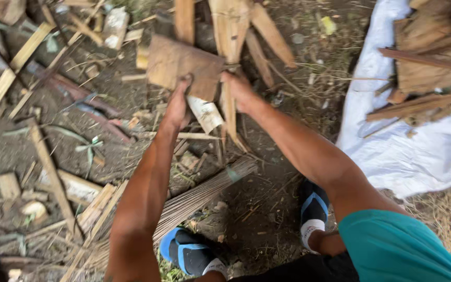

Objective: The person sweeps debris and wood scraps on the ground using a handmade broom. They then pick up a large woven bamboo mat and carry it into a wooden structure, placing it on a shelf. Finally, they gather more wood scraps from the ground and place them into a white sack.

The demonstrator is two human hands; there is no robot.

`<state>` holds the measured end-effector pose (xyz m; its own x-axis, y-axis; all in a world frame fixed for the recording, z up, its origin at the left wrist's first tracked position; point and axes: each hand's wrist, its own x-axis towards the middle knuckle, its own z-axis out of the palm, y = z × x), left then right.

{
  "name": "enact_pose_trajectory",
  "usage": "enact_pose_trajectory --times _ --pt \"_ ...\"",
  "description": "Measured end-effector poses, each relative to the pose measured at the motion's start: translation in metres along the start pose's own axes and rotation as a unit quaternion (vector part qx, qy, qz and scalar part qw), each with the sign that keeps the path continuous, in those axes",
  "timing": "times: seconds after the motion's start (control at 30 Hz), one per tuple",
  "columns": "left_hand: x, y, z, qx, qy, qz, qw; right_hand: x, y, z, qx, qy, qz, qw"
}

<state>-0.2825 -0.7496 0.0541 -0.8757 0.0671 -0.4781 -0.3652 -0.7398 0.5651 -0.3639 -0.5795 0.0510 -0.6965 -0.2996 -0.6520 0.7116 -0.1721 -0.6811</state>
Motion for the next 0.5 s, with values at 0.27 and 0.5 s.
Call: enact_pose_trajectory --times 0.27,0.5 --pt "-0.076 -0.01 0.107 0.042 0.048 -0.043 0.997 -0.08 -0.028 -0.056 -0.133 -0.106 -0.006 0.985" --pt "-0.067 -0.093 0.201 0.273 0.003 0.027 0.962 -0.212 -0.041 -0.186 0.135 0.018 -0.054 0.989"
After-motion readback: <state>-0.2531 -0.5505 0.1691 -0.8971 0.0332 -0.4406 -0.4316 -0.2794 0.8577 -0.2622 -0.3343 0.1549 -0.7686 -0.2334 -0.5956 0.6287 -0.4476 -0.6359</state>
